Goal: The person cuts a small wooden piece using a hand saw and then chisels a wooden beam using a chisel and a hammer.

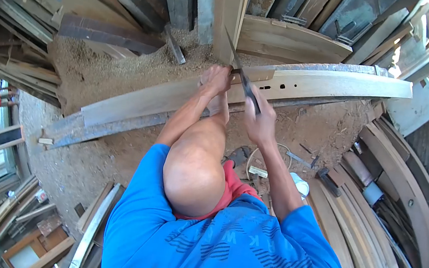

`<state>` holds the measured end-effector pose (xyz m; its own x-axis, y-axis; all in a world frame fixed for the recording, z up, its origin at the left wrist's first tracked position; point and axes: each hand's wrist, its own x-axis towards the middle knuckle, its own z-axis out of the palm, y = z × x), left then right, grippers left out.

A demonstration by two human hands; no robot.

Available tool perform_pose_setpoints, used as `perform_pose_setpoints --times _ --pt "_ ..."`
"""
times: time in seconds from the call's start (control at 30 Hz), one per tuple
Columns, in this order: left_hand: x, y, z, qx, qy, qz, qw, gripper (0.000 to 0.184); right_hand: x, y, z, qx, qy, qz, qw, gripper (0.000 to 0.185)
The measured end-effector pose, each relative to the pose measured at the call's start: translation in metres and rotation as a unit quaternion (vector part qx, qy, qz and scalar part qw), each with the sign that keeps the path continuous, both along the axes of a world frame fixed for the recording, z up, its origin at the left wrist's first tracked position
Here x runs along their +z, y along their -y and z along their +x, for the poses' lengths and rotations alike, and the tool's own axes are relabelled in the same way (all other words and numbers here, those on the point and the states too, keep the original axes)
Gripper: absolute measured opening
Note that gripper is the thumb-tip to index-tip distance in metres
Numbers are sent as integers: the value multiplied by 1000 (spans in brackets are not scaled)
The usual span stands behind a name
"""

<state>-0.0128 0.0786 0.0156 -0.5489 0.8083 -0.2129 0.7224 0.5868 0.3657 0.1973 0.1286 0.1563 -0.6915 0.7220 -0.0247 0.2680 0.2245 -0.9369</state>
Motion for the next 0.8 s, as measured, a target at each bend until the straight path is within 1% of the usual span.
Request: perform_pose_setpoints --times 0.03,0.1,0.17,0.2,0.27,0.3,0.33,0.37,0.43,0.5,0.57,0.6,0.63,0.67,0.7,0.8 --pt "-12 0 -3 -11 -18 23 1000 25 10 13 33 3 7 -13 1000 38" --pt "-37 2 -6 -35 -56 65 996 23 32 39 100 13 44 0 999 39" --pt "-31 7 -1 -35 -58 102 993 23 38 55 141 15 46 -8 999 40" --pt "-21 6 -2 -35 -62 121 990 23 32 52 133 10 32 4 999 39" --pt "-28 7 -4 -40 -64 127 989 23 9 41 94 -5 4 26 1000 39" --pt "-26 7 -4 -42 -67 130 988 23 -7 30 60 -14 23 34 999 38" --pt "-22 5 -5 -37 -47 109 992 24 -25 12 16 -22 39 44 998 38" --pt "-15 7 -2 -32 -24 85 996 24 -40 -3 -21 -26 -12 46 999 36" --pt "6 5 -4 -22 -9 42 999 24 -39 -24 -67 -23 -22 44 999 36" --pt "23 4 3 -7 -5 7 1000 24 -24 -17 -43 -19 19 8 1000 36" --pt "10 3 -3 -27 -31 37 998 24 3 3 9 -1 61 -5 998 36" --pt "1 6 -2 -36 -38 47 998 24 -3 23 49 -20 -8 37 999 37" --pt "-2 5 -2 -40 -45 55 997 24 12 40 90 -9 33 34 999 38" --pt "-5 5 -1 -44 -51 63 996 24 29 58 131 -6 35 21 999 38" --pt "-8 4 -1 -43 -58 69 995 24 44 64 148 1 35 8 999 39" --pt "-21 9 -2 -59 -67 92 992 23 29 48 108 3 36 3 999 40"
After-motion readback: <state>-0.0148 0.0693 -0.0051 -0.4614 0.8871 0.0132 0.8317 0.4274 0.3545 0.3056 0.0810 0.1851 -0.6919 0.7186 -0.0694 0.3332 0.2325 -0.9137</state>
